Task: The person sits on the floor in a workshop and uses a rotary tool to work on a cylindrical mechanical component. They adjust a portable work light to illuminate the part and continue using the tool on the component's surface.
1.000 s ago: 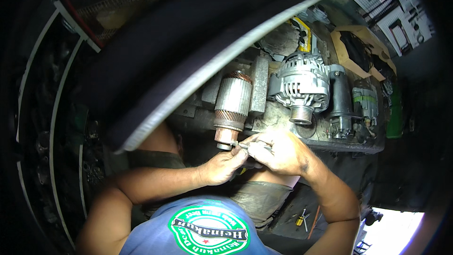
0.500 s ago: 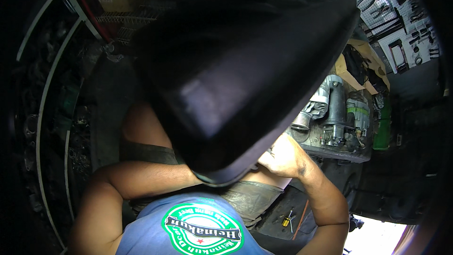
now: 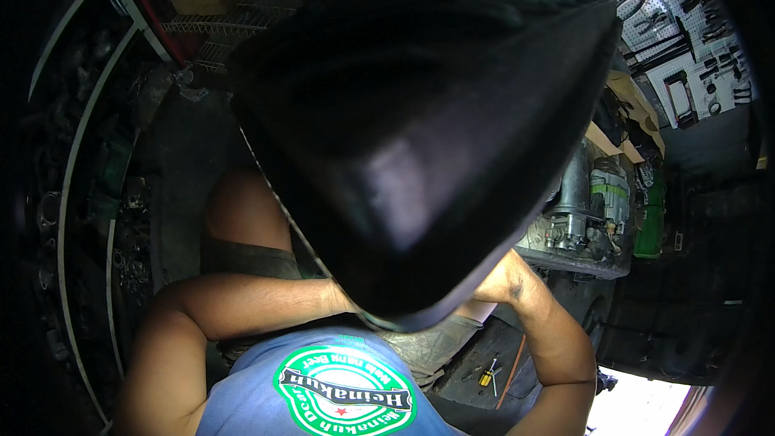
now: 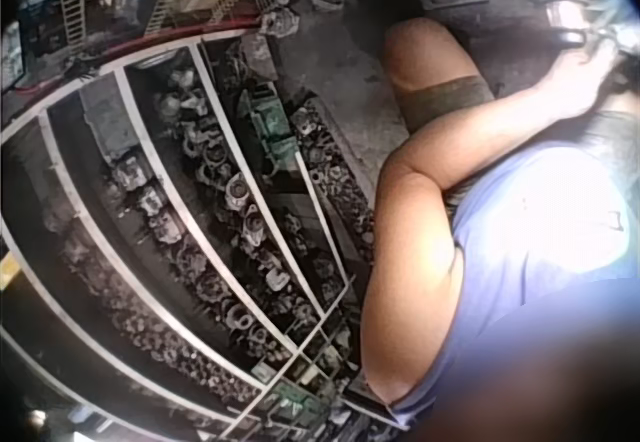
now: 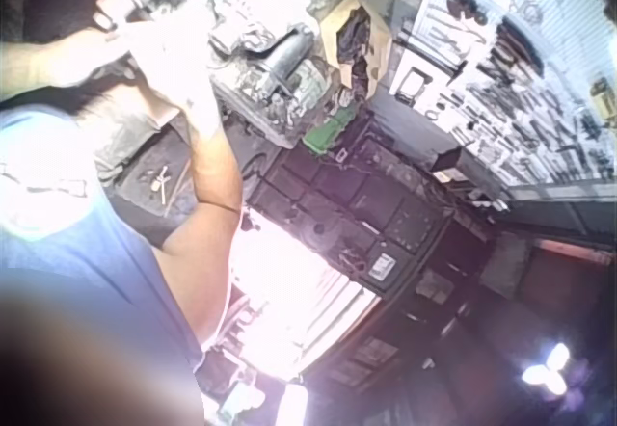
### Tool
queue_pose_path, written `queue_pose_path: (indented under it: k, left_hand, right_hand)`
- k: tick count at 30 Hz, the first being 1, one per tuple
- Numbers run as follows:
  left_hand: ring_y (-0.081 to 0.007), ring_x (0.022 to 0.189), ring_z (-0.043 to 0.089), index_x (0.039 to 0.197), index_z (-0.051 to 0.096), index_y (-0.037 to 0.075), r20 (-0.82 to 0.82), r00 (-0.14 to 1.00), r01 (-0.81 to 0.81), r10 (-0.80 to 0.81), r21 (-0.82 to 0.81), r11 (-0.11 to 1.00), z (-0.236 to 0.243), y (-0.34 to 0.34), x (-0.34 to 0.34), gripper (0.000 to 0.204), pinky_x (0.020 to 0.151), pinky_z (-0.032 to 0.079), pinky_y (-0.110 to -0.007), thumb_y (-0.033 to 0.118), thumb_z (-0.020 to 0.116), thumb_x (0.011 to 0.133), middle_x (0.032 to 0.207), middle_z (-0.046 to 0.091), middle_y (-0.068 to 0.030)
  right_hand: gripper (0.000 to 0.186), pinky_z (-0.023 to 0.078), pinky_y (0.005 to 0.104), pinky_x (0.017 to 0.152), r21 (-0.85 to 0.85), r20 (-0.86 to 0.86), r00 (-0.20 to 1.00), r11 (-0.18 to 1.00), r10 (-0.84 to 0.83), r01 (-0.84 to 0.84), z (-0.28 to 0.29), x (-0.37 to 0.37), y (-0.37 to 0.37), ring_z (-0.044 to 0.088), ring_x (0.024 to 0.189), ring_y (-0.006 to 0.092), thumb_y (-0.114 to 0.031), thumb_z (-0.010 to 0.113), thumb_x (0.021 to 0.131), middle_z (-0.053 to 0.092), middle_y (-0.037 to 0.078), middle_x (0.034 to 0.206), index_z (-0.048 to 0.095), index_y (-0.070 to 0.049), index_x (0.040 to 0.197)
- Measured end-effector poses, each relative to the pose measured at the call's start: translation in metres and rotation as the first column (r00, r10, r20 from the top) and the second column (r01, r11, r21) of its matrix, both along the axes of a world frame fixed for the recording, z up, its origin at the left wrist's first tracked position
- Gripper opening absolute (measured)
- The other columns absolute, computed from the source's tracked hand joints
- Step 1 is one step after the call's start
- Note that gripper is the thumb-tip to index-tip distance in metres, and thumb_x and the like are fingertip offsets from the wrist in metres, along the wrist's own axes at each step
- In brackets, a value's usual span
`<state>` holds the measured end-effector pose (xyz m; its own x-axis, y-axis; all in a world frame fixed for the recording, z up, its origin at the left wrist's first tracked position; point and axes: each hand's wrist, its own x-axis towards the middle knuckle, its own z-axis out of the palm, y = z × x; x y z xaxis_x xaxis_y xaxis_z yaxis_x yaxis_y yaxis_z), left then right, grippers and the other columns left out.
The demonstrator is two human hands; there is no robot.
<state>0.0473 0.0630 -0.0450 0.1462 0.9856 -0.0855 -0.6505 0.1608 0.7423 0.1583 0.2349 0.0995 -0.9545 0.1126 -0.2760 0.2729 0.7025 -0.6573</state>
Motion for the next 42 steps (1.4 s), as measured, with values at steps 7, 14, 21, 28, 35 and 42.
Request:
queue_pose_path:
  k: [7, 14, 21, 28, 35, 42]
  left_hand:
    - [-0.0197, 0.128, 0.066, 0.164, 0.043, -0.001, -0.046, 0.999, 0.022, -0.023, -0.024, 0.999, -0.003, 0.0, -0.001, 0.071, 0.115, 0.05, -0.035, 0.052, 0.045, 0.117, 0.152, 0.06, -0.0126]
    - [-0.019, 0.126, 0.066, 0.172, 0.031, 0.007, 0.029, 0.999, -0.015, 0.014, 0.012, 1.0, 0.002, 0.001, 0.001, 0.073, 0.114, 0.05, -0.034, 0.053, 0.046, 0.116, 0.155, 0.057, -0.0112]
    - [-0.0186, 0.125, 0.066, 0.175, 0.024, 0.012, 0.112, 0.993, 0.029, -0.027, -0.014, 0.999, 0.017, -0.009, -0.013, 0.074, 0.114, 0.05, -0.033, 0.053, 0.045, 0.117, 0.153, 0.057, -0.0097]
    - [-0.0178, 0.125, 0.067, 0.175, 0.023, 0.01, 0.198, 0.98, 0.037, -0.013, -0.12, 0.992, 0.028, -0.009, -0.013, 0.076, 0.114, 0.05, -0.033, 0.053, 0.045, 0.117, 0.153, 0.058, -0.0098]
    - [-0.0177, 0.125, 0.067, 0.175, 0.022, 0.01, 0.004, 1.0, 0.008, -0.008, 0.004, 1.0, 0.017, 0.001, -0.005, 0.075, 0.114, 0.05, -0.033, 0.051, 0.046, 0.117, 0.156, 0.055, -0.0089]
    - [-0.0176, 0.124, 0.067, 0.175, 0.022, 0.012, 0.008, 1.0, -0.012, 0.012, 0.034, 0.999, 0.007, 0.001, 0.0, 0.073, 0.113, 0.05, -0.033, 0.05, 0.045, 0.117, 0.152, 0.057, -0.0091]
  right_hand:
    - [0.029, 0.06, 0.0391, 0.096, 0.017, 0.103, 0.991, 0.997, -0.083, 0.081, -0.02, 0.012, 0.007, 0.079, 0.104, 0.0294, -0.018, 0.068, 0.1, 0.081, 0.018, 0.115, 0.08, 0.0, 0.12]
    - [0.03, 0.06, 0.0383, 0.098, -0.16, 0.142, 0.979, 0.972, -0.148, 0.171, 0.016, -0.018, -0.009, 0.079, 0.105, 0.0264, -0.017, 0.067, 0.101, 0.082, 0.017, 0.114, 0.08, 0.0, 0.121]
    - [0.03, 0.059, 0.0376, 0.098, -0.215, 0.179, 0.97, 0.956, -0.163, 0.201, 0.021, -0.022, -0.01, 0.079, 0.105, 0.0261, -0.018, 0.067, 0.102, 0.082, 0.017, 0.114, 0.079, 0.0, 0.123]
    - [0.031, 0.059, 0.0379, 0.098, -0.165, 0.172, 0.977, 0.975, -0.123, 0.152, 0.024, -0.024, -0.009, 0.079, 0.105, 0.0268, -0.019, 0.067, 0.102, 0.082, 0.016, 0.115, 0.079, 0.0, 0.122]
    - [0.031, 0.059, 0.0393, 0.1, -0.127, 0.145, 0.981, 0.981, -0.129, 0.148, 0.022, -0.022, -0.009, 0.078, 0.109, 0.0283, -0.019, 0.067, 0.102, 0.081, 0.018, 0.118, 0.079, 0.001, 0.121]
    - [0.032, 0.059, 0.0395, 0.101, -0.151, 0.22, 0.966, 0.974, -0.132, 0.167, 0.025, -0.023, -0.005, 0.078, 0.111, 0.0291, -0.019, 0.067, 0.102, 0.081, 0.019, 0.12, 0.079, 0.002, 0.122]
